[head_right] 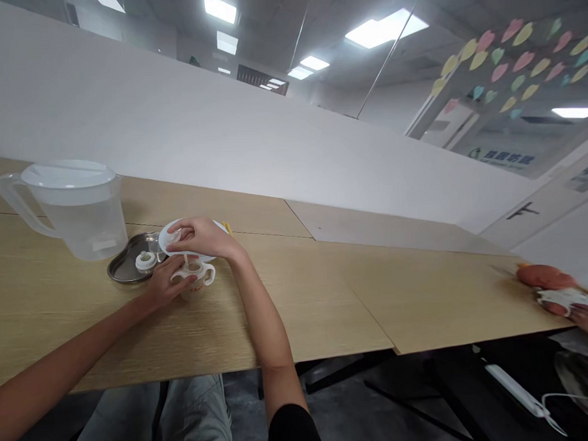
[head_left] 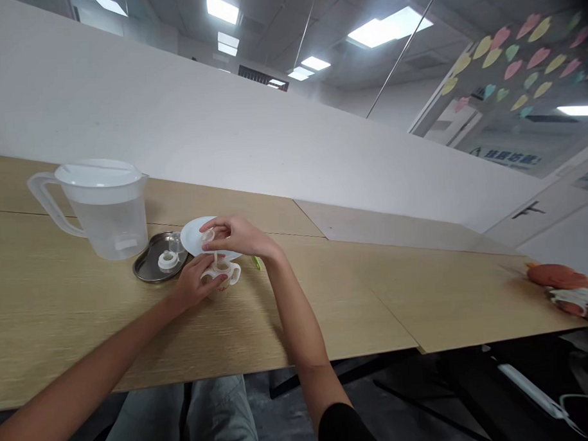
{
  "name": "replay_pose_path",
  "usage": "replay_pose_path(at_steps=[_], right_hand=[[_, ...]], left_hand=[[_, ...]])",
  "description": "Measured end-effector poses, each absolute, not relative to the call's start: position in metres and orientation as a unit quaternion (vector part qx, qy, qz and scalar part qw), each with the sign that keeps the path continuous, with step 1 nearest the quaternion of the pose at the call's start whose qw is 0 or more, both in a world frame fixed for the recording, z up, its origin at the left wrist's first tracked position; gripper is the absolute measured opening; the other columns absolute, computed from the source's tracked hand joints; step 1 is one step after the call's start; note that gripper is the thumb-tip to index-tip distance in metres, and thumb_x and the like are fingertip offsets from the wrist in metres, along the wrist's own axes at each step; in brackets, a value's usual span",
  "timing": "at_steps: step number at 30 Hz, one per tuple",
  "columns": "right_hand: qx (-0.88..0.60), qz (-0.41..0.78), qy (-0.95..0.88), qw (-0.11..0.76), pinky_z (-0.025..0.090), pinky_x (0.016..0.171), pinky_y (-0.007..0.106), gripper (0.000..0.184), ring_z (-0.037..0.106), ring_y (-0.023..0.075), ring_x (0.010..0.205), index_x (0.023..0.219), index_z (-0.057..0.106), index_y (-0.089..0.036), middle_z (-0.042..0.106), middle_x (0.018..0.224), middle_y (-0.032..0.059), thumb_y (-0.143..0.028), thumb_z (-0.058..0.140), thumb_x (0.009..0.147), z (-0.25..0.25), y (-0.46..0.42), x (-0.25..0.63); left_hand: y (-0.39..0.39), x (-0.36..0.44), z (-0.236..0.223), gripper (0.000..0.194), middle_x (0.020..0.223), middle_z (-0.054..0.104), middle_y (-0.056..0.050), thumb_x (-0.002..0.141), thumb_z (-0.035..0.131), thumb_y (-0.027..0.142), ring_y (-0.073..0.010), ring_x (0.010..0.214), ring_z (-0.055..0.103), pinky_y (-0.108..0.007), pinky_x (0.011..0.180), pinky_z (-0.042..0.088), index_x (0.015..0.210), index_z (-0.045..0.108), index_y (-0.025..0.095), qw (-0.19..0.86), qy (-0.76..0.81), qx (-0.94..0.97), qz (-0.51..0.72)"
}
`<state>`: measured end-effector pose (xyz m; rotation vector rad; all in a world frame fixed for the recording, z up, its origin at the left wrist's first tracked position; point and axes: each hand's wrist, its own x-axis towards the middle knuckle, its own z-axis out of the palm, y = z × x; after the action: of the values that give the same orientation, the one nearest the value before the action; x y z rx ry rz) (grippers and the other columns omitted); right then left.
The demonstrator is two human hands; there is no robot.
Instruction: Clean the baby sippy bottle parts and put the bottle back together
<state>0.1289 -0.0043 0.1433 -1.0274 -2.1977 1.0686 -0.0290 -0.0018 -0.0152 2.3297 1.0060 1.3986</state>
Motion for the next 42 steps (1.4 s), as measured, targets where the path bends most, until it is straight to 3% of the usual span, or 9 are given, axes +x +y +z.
replay_pose_path(at_steps=[6,11,16,21,25,29,32,36,42], right_hand=[[-0.407,0.265,-0.866,0.119,0.044,0.072,0.025,0.032,0.062,0.0154,0.087,0.094,0.064,-0.018,0.068,0.092,-0.0003,-0.013,0.078,0.066,0.142,-0.001,0.137],[-0.455,0.159,-0.876,0.020,0.040,0.066,0.024,0.035,0.060,0.0173,0.085,0.091,0.062,-0.020,0.066,0.095,0.0005,-0.014,0.080,0.062,0.139,0.000,0.135],[-0.468,0.151,-0.870,0.007,0.041,0.067,0.025,0.040,0.061,0.0187,0.089,0.094,0.063,-0.020,0.067,0.100,0.0018,-0.021,0.085,0.061,0.138,0.000,0.136],[-0.478,0.186,-0.857,0.056,0.046,0.080,0.027,0.048,0.063,0.0206,0.102,0.114,0.064,-0.019,0.068,0.115,0.0072,-0.041,0.081,0.075,0.140,0.007,0.147],[-0.544,0.161,-0.819,0.089,0.047,0.086,0.029,0.042,0.064,0.0218,0.106,0.120,0.064,-0.014,0.069,0.118,0.0117,-0.046,0.061,0.092,0.135,0.026,0.158],[-0.664,0.052,-0.745,0.040,0.047,0.090,0.031,0.037,0.060,0.0263,0.120,0.125,0.062,-0.013,0.065,0.130,0.0156,-0.036,0.054,0.097,0.114,0.053,0.165],[-0.699,0.046,-0.714,-0.001,0.048,0.087,0.030,0.035,0.062,0.0268,0.120,0.126,0.062,-0.014,0.064,0.131,0.0167,-0.029,0.054,0.096,0.098,0.068,0.167],[-0.702,0.051,-0.710,-0.010,0.049,0.084,0.029,0.032,0.064,0.0261,0.116,0.123,0.064,-0.012,0.064,0.130,0.0196,-0.019,0.052,0.094,0.087,0.075,0.167],[-0.704,0.044,-0.709,-0.001,0.049,0.085,0.029,0.035,0.063,0.0257,0.118,0.126,0.063,-0.012,0.065,0.129,0.0189,-0.015,0.051,0.093,0.085,0.077,0.168]], left_hand=[[0.000,-0.029,-0.017,0.038,0.100,0.070,-0.009,0.090,0.056,0.053,-0.0237,0.093,0.065,-0.036,0.083,0.053,0.103,0.065,0.018,0.106,0.330,0.801,0.487],[-0.001,-0.029,-0.016,0.041,0.106,0.071,-0.010,0.088,0.057,0.053,-0.0251,0.100,0.065,-0.039,0.090,0.052,0.109,0.065,0.019,0.117,0.341,0.800,0.481],[-0.001,-0.030,-0.017,0.052,0.109,0.071,-0.011,0.083,0.064,0.054,-0.0257,0.098,0.067,-0.038,0.088,0.053,0.119,0.062,0.018,0.146,0.348,0.787,0.488],[0.005,-0.038,-0.009,0.061,0.120,0.068,-0.014,0.091,0.054,0.053,-0.0210,0.094,0.068,-0.034,0.084,0.054,0.140,0.046,0.018,0.253,0.315,0.736,0.544],[0.016,-0.058,0.006,0.050,0.112,0.070,-0.013,0.096,0.041,0.051,-0.0193,0.091,0.066,-0.032,0.081,0.053,0.125,0.058,0.015,0.184,0.416,0.643,0.617],[0.031,-0.085,0.013,0.041,0.102,0.073,-0.012,0.094,0.041,0.043,-0.0234,0.094,0.064,-0.035,0.086,0.049,0.102,0.069,0.015,0.020,0.553,0.664,0.502],[0.038,-0.098,0.011,0.040,0.100,0.072,-0.014,0.093,0.038,0.037,-0.0280,0.096,0.064,-0.037,0.085,0.047,0.097,0.071,0.015,-0.047,0.627,0.684,0.368],[0.038,-0.101,0.013,0.044,0.096,0.072,-0.018,0.094,0.035,0.039,-0.0319,0.091,0.065,-0.038,0.076,0.046,0.091,0.071,0.015,-0.049,0.688,0.677,0.257],[0.036,-0.101,0.022,0.040,0.099,0.072,-0.013,0.091,0.042,0.047,-0.0293,0.090,0.066,-0.033,0.071,0.045,0.091,0.070,0.019,0.021,0.712,0.655,0.252]])
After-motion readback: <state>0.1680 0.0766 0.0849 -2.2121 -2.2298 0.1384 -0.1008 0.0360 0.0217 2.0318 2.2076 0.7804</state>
